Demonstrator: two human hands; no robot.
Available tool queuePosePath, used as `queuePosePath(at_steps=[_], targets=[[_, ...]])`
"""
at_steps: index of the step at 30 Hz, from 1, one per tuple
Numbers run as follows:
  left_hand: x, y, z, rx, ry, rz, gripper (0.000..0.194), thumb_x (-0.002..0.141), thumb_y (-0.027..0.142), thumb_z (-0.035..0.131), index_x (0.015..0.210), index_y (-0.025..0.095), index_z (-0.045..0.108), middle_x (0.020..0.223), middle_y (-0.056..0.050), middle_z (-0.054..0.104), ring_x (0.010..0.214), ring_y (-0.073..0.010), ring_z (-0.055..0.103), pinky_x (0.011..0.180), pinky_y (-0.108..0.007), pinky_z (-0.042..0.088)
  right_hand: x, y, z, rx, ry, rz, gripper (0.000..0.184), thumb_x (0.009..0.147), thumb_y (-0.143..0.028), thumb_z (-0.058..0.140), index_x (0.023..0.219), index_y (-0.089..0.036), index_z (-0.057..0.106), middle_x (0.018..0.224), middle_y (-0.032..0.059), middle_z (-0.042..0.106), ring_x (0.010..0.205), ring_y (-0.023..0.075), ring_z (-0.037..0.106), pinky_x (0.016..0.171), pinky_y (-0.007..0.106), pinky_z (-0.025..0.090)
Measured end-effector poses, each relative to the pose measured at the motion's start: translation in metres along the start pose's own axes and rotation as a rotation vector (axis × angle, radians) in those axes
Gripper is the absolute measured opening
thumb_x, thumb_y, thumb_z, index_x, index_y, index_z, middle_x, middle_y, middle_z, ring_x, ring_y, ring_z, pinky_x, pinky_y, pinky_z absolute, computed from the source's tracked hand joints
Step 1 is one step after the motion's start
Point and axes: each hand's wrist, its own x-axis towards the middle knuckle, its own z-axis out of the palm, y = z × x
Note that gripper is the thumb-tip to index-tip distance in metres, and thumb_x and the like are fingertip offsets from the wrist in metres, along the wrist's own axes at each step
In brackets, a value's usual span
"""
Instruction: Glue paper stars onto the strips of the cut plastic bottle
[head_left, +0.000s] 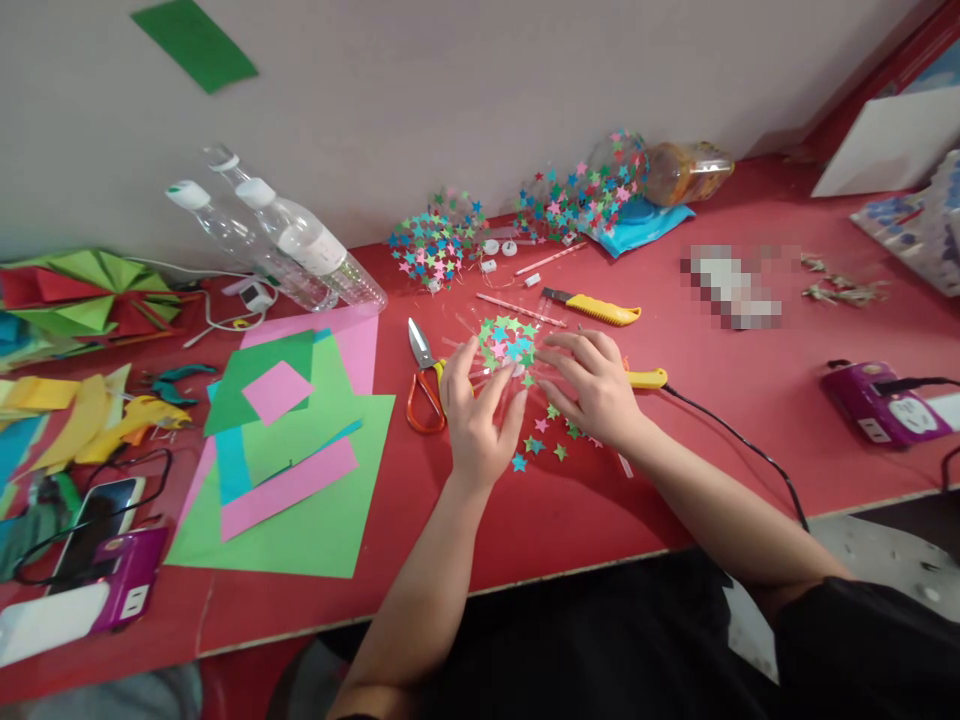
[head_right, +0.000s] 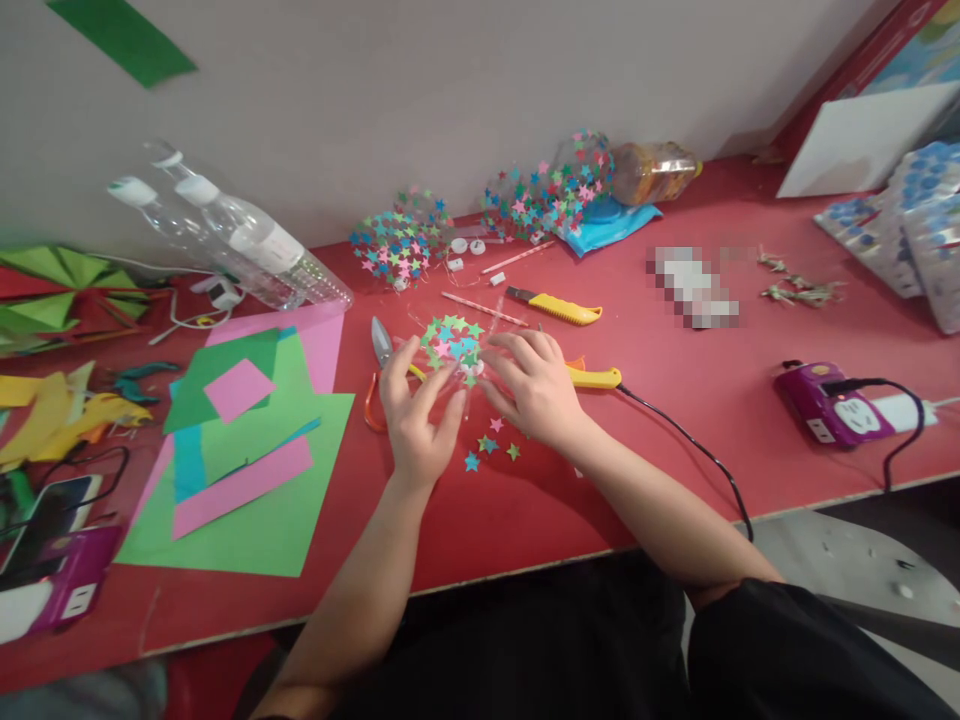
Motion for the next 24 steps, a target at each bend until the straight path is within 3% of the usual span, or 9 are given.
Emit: queuePosePath(at_steps=[6, 11, 17, 24], targets=[[0.0, 0.003, -0.002, -0.027, 0.052, -0.033, 0.015, 0.084, 0.019, 0.062, 0.099, 0.02, 0.065, 0.131, -0.011, 0.052, 0.123, -0.0275, 0.051, 0.102, -0.049, 0.044, 0.0, 0.003, 0.0, -0.049, 0.052, 0.068, 0.019, 0.088, -0.027, 0.058, 0.105, -0.02, 0.062, 0.112, 0.0089, 0.065, 0.101, 0.0249, 0.054, 0.09, 0.043, 0.043], [-0.001, 0.001, -0.001, -0.053, 0.056, -0.052, 0.014, 0.083, 0.017, 0.063, 0.097, 0.019, 0.066, 0.128, -0.011, 0.053, 0.121, -0.0271, 0.052, 0.101, -0.049, 0.044, -0.001, -0.001, -0.001, 0.012, 0.035, 0.021, 0.021, 0.088, -0.02, 0.054, 0.108, -0.024, 0.061, 0.113, 0.0078, 0.063, 0.103, 0.0246, 0.054, 0.089, 0.043, 0.043], [-0.002, 0.003, -0.003, -0.1, 0.068, -0.128, 0.013, 0.086, 0.019, 0.06, 0.097, 0.02, 0.067, 0.129, -0.009, 0.053, 0.123, -0.0253, 0.051, 0.103, -0.047, 0.044, -0.002, -0.001, 0.004, 0.019, 0.018, 0.004, 0.021, 0.084, -0.011, 0.051, 0.093, -0.024, 0.065, 0.091, 0.006, 0.062, 0.087, 0.022, 0.052, 0.078, 0.04, 0.042], [-0.003, -0.009, -0.004, -0.327, 0.298, -0.393, 0.015, 0.09, 0.021, 0.055, 0.102, 0.018, 0.063, 0.118, -0.01, 0.058, 0.115, -0.0203, 0.055, 0.1, -0.041, 0.046, -0.003, -0.003, 0.004, 0.053, 0.06, -0.036, 0.027, 0.079, -0.006, 0.048, 0.095, -0.022, 0.062, 0.09, 0.0061, 0.059, 0.083, 0.0209, 0.05, 0.074, 0.038, 0.043]])
